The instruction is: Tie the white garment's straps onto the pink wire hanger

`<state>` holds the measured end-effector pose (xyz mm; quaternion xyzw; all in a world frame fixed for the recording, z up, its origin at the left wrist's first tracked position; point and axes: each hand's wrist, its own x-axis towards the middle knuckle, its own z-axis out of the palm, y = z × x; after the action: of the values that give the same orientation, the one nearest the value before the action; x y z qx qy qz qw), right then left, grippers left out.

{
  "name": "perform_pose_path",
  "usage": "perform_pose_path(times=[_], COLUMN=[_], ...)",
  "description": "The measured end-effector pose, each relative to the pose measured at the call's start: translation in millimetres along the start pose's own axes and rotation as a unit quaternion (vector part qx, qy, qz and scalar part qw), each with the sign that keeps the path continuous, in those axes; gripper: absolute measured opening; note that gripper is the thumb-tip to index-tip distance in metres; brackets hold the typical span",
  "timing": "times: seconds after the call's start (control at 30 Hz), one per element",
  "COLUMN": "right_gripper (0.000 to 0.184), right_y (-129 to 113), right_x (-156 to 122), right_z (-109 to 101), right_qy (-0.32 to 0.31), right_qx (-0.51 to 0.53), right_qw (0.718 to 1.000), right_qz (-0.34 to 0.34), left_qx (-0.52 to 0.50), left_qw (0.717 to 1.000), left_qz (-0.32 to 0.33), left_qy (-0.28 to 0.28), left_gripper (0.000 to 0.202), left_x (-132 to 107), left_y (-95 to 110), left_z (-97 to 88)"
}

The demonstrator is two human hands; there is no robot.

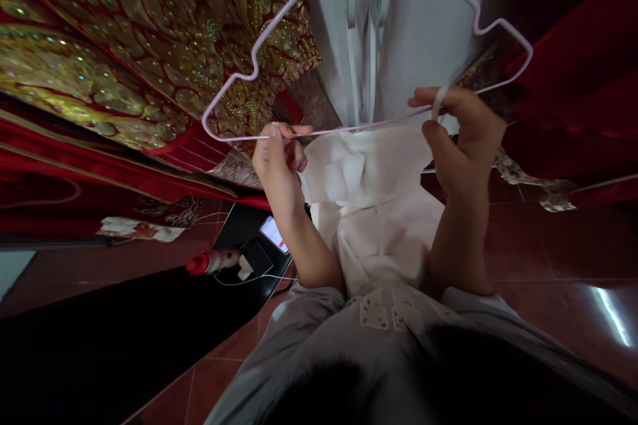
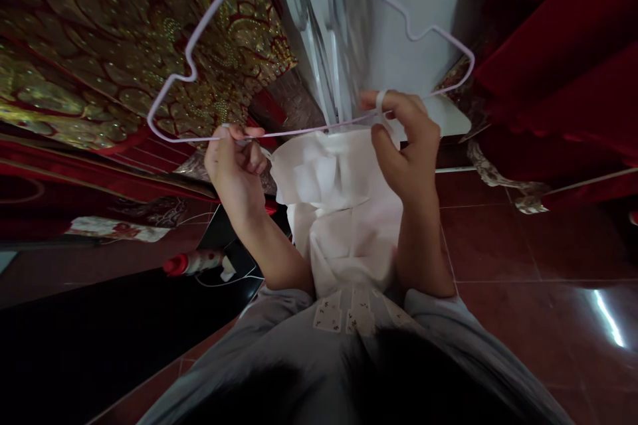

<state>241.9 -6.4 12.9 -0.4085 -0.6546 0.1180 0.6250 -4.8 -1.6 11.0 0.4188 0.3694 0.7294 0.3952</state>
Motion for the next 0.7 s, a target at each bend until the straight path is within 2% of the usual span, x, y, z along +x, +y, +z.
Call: perform_pose_path(times=[0.07,0.17,0.27,0.37,0.4,0.47,0.57,0.63,0.7], right_gripper=[0.042,0.041,0.038,0.036,0.036,0.035,0.028,0.026,0.025], right_y=[-2.2,0.4,4.2,6.4,6.8,7.4,8.7,10.4,12.4], right_x=[-1.8,-2.9,-2.9,-2.3,-2.1,-1.9,-2.1,-2.3,-2.1], right_z=[0.6,3.6,6.1,7.5,7.7,8.0,7.4,7.0,7.3], right_qy=[-0.026,-0.028,-0.029,-0.032,-0.029,-0.023,-0.025,-0.027,-0.023], right_qx=[0.002,0.018,0.036,0.047,0.052,0.057,0.051,0.047,0.049], right_qw=[1.000,0.999,0.998,0.998,0.998,0.997,0.997,0.998,0.998], right_qz=[0.005,0.019,0.037,0.038,0.035,0.036,0.050,0.046,0.037], left_qx=[0.004,-0.005,-0.016,-0.004,0.004,0.033,0.101,0.131,0.125], left_qw=[1.000,1.000,1.000,0.998,0.996,0.986,0.956,0.940,0.945], left_qz=[0.000,-0.003,0.007,0.033,0.046,0.087,0.180,0.230,0.243], left_qy=[0.008,0.012,0.011,0.057,0.082,0.141,0.211,0.214,0.180], left_gripper=[0.040,0.041,0.027,0.011,0.011,0.027,0.038,0.031,0.020], left_x=[-0.4,-1.9,-2.0,2.0,4.2,8.7,13.2,13.9,13.2], left_y=[0.8,3.6,4.5,-0.1,-2.7,-8.2,-12.9,-11.5,-6.7], left_z=[1.8,5.2,3.7,-8.2,-14.3,-27.7,-43.7,-46.8,-43.4])
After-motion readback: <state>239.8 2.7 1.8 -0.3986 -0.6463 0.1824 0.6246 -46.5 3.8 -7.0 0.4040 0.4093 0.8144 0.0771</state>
